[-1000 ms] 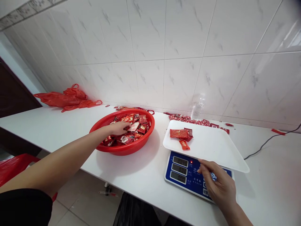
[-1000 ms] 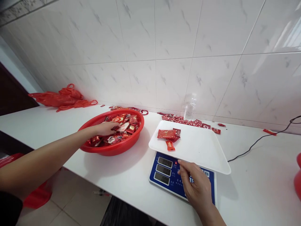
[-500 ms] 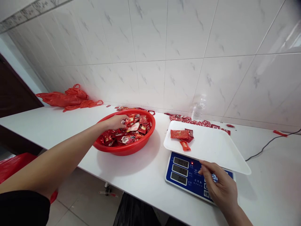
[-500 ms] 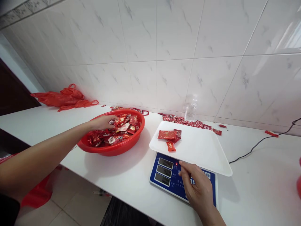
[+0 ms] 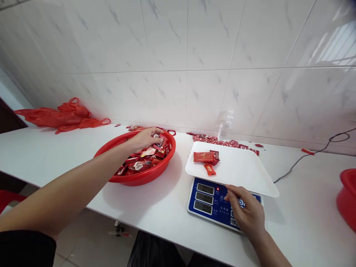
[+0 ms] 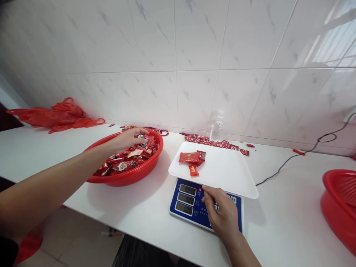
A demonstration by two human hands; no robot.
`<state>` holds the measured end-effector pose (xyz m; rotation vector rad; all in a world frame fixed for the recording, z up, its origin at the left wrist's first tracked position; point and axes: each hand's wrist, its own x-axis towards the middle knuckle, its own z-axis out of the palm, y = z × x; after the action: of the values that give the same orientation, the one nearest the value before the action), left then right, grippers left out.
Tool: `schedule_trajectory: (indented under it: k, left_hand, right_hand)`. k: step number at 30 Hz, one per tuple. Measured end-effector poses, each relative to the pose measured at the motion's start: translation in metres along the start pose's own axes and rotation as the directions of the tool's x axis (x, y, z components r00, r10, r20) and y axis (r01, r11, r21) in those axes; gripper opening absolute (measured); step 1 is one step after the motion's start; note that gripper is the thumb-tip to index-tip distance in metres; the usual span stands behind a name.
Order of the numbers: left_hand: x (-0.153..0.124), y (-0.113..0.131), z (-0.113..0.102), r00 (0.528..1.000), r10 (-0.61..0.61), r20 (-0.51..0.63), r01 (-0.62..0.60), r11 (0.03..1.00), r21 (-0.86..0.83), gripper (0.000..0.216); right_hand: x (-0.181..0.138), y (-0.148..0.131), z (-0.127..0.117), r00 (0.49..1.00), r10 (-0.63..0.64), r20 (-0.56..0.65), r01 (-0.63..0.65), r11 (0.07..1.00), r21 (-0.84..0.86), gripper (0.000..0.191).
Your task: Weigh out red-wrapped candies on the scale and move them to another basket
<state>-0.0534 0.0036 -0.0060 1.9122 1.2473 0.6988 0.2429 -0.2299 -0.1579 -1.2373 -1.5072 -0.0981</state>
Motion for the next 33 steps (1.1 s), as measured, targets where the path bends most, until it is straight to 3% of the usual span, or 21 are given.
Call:
schedule_trajectory:
  k: [4,7,9,12,16,21,25,29,33]
  left_hand:
    - [0.009,0.022,0.050,0.994,0.026,0.104,-0.009,0.987,-0.161,0.039]
    - [0.018,0.031,0.084,0.984,0.019,0.180,0.007,0.990,-0.140,0.039]
    - [0.025,0.033,0.103,0.978,0.038,0.204,-0.044,0.999,0.028,0.038]
    - [0.036,0.032,0.122,0.985,0.075,0.157,-0.126,0.929,0.347,0.035]
    - [0.047,0.034,0.136,0.987,0.116,0.112,-0.155,0.880,0.449,0.029]
    - [0.056,0.044,0.148,0.973,0.160,0.165,-0.218,0.868,0.446,0.017]
    - [0.063,0.051,0.153,0.967,0.181,0.179,-0.242,0.872,0.425,0.032]
    - [0.065,0.051,0.156,0.933,0.204,0.296,-0.319,0.851,0.418,0.056]
    - [0.058,0.049,0.161,0.861,0.215,0.460,-0.415,0.820,0.394,0.064]
  right_hand:
    - [0.001,0.002,0.001,1.000,-0.011,-0.010,0.011,1.000,0.006,0.017]
    - [0.002,0.003,0.001,1.000,-0.015,0.008,0.015,1.000,0.012,0.018]
    - [0.003,0.004,0.002,1.000,-0.015,0.008,0.015,1.000,0.020,0.019]
    - [0.004,0.004,0.002,1.000,-0.022,-0.005,0.022,0.999,0.025,0.019]
    - [0.007,0.002,0.002,0.999,-0.032,-0.028,0.033,0.999,0.028,0.018]
    - [0.008,0.002,0.003,0.999,-0.041,-0.026,0.042,0.999,0.031,0.018]
    - [0.008,0.004,0.003,0.999,-0.042,-0.014,0.043,0.998,0.040,0.020]
    - [0.008,0.003,0.003,0.999,-0.030,-0.022,0.031,0.998,0.051,0.020]
    - [0.008,0.002,0.003,1.000,-0.024,-0.002,0.024,0.999,0.048,0.020]
